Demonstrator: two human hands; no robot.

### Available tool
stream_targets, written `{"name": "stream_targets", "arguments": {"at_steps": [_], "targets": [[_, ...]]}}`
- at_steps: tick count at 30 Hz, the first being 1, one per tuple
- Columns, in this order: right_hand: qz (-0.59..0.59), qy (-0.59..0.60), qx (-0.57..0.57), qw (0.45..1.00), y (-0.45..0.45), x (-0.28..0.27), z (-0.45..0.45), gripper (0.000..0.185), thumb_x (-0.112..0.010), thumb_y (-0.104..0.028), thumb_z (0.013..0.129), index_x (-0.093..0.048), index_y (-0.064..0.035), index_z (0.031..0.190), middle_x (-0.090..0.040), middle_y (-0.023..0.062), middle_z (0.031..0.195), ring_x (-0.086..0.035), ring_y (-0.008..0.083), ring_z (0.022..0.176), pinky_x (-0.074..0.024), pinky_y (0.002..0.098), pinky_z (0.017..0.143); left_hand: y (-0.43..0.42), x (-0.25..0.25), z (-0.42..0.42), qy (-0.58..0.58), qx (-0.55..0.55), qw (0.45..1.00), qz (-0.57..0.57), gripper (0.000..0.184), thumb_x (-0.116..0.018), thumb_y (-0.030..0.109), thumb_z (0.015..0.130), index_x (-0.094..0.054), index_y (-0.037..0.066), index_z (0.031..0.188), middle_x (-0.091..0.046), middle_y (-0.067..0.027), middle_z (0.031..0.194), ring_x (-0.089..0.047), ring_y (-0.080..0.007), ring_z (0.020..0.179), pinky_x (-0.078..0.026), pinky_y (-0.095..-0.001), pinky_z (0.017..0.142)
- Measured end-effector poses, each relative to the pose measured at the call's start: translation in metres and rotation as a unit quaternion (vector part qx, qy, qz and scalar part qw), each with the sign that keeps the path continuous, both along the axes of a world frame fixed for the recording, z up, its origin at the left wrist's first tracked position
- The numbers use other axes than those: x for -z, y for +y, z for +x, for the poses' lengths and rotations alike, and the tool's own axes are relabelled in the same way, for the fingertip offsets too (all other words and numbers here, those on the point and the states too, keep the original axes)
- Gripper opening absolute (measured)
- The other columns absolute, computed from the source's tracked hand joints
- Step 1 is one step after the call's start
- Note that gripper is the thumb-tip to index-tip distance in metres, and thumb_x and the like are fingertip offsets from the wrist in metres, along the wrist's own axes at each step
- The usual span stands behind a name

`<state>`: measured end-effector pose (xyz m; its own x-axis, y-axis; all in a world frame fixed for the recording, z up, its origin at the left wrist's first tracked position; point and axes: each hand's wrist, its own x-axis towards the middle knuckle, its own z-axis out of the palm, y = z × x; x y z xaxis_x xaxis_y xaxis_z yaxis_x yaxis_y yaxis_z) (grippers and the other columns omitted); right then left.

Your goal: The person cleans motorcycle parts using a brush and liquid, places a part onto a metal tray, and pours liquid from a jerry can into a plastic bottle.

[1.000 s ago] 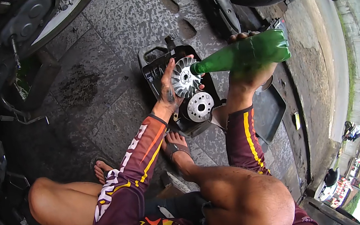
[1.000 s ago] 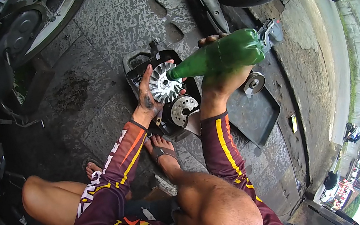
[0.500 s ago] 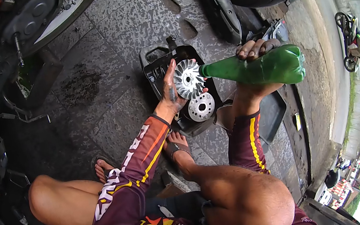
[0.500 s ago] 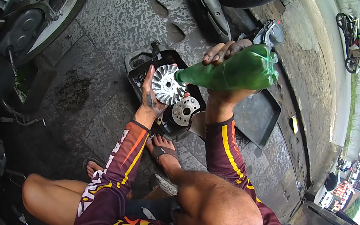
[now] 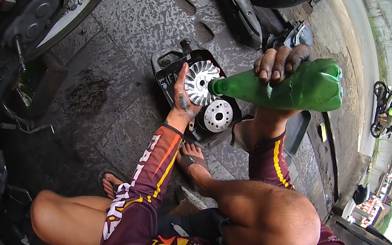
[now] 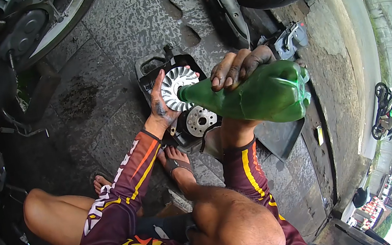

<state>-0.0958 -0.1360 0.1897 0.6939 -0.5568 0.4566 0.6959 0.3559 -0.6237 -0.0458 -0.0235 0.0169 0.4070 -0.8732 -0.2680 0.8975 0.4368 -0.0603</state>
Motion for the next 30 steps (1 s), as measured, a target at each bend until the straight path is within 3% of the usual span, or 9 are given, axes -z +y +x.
{"name": "stream_targets", "arguments": {"at_steps": [3, 6, 11, 14, 16, 18, 20, 23, 30], "targets": [[-0.008, 0.025, 0.021, 0.999, -0.003, 0.004, -0.004, 0.054, -0.055, -0.056, 0.097, -0.045, -0.0046, 0.084, -0.051, 0.0101, 0.067, -0.057, 0.0257, 0.060, -0.0522, 0.0349, 0.058, -0.001, 0.008, 0.007, -0.105, -0.024, 0.994, -0.015, 0.069, -0.047, 0.055, 0.100, -0.051, -0.002, 0.139, -0.058, -0.0271, 0.132, -0.059, -0.0423, 0.121, -0.045, -0.0500, 0.108], [0.004, 0.022, 0.016, 1.000, -0.010, 0.010, -0.004, 0.056, -0.050, -0.058, 0.098, -0.045, -0.0045, 0.085, -0.051, 0.0102, 0.067, -0.056, 0.0259, 0.060, -0.0519, 0.0360, 0.058, -0.001, 0.017, 0.010, -0.078, -0.023, 0.997, 0.004, 0.067, -0.049, 0.054, 0.100, -0.051, 0.000, 0.139, -0.058, -0.0269, 0.131, -0.059, -0.0425, 0.119, -0.046, -0.0510, 0.107], [-0.013, 0.041, 0.047, 0.998, -0.004, 0.022, 0.004, 0.058, -0.044, -0.061, 0.098, -0.046, -0.0033, 0.088, -0.051, 0.0123, 0.069, -0.057, 0.0271, 0.062, -0.0520, 0.0369, 0.059, 0.000, 0.018, 0.007, -0.101, -0.010, 0.988, 0.117, 0.063, -0.055, 0.057, 0.097, -0.053, 0.006, 0.133, -0.062, -0.0130, 0.118, -0.063, -0.0290, 0.109, -0.055, -0.0539, 0.091], [-0.078, 0.058, 0.101, 0.990, 0.001, 0.022, 0.011, 0.057, -0.043, -0.058, 0.098, -0.048, -0.0015, 0.092, -0.054, 0.0154, 0.075, -0.058, 0.0292, 0.065, -0.0538, 0.0401, 0.064, -0.001, 0.017, 0.005, -0.088, -0.010, 0.986, 0.139, 0.066, -0.055, 0.060, 0.096, -0.050, 0.007, 0.135, -0.062, -0.0114, 0.117, -0.064, -0.0293, 0.108, -0.057, -0.0554, 0.086], [0.024, 0.140, 0.170, 0.975, 0.007, 0.017, 0.013, 0.052, -0.042, -0.052, 0.098, -0.049, -0.0005, 0.094, -0.056, 0.0173, 0.078, -0.059, 0.0310, 0.068, -0.0544, 0.0442, 0.068, -0.002, 0.014, 0.003, -0.084, -0.013, 0.984, 0.155, 0.068, -0.055, 0.063, 0.095, -0.048, 0.008, 0.135, -0.061, -0.0104, 0.116, -0.064, -0.0295, 0.107, -0.059, -0.0559, 0.081], [0.078, 0.113, 0.150, 0.979, 0.001, 0.021, 0.011, 0.047, -0.042, -0.047, 0.098, -0.049, 0.0000, 0.094, -0.056, 0.0190, 0.077, -0.060, 0.0323, 0.070, -0.0537, 0.0465, 0.069, 0.000, 0.014, 0.006, -0.092, 0.012, 0.989, 0.114, 0.069, -0.055, 0.064, 0.093, -0.049, 0.008, 0.133, -0.060, -0.0109, 0.116, -0.064, -0.0300, 0.105, -0.059, -0.0560, 0.080], [-0.021, 0.062, 0.083, 0.994, -0.009, 0.025, 0.008, 0.048, -0.044, -0.048, 0.098, -0.049, -0.0012, 0.093, -0.055, 0.0164, 0.074, -0.059, 0.0311, 0.068, -0.0530, 0.0432, 0.067, 0.001, 0.007, 0.005, -0.096, 0.022, 0.987, 0.130, 0.069, -0.055, 0.066, 0.093, -0.051, 0.008, 0.129, -0.060, -0.0113, 0.117, -0.065, -0.0301, 0.103, -0.060, -0.0556, 0.077], [-0.041, 0.043, 0.029, 0.998, -0.015, 0.024, 0.004, 0.051, -0.044, -0.054, 0.100, -0.052, -0.0046, 0.093, -0.058, 0.0109, 0.076, -0.059, 0.0282, 0.068, -0.0502, 0.0378, 0.069, 0.002, -0.002, 0.005, -0.077, 0.033, 0.984, 0.159, 0.069, -0.056, 0.068, 0.091, -0.052, 0.008, 0.125, -0.063, -0.0116, 0.111, -0.067, -0.0293, 0.097, -0.060, -0.0546, 0.076], [0.008, 0.030, 0.049, 0.998, -0.013, 0.013, 0.006, 0.052, -0.047, -0.055, 0.098, -0.047, -0.0043, 0.089, -0.051, 0.0102, 0.069, -0.058, 0.0281, 0.063, -0.0499, 0.0358, 0.059, 0.001, 0.016, 0.003, -0.082, 0.101, 0.965, 0.227, 0.060, -0.062, 0.065, 0.089, -0.061, 0.012, 0.117, -0.067, -0.0088, 0.100, -0.068, -0.0233, 0.084, -0.060, -0.0425, 0.073]]}}
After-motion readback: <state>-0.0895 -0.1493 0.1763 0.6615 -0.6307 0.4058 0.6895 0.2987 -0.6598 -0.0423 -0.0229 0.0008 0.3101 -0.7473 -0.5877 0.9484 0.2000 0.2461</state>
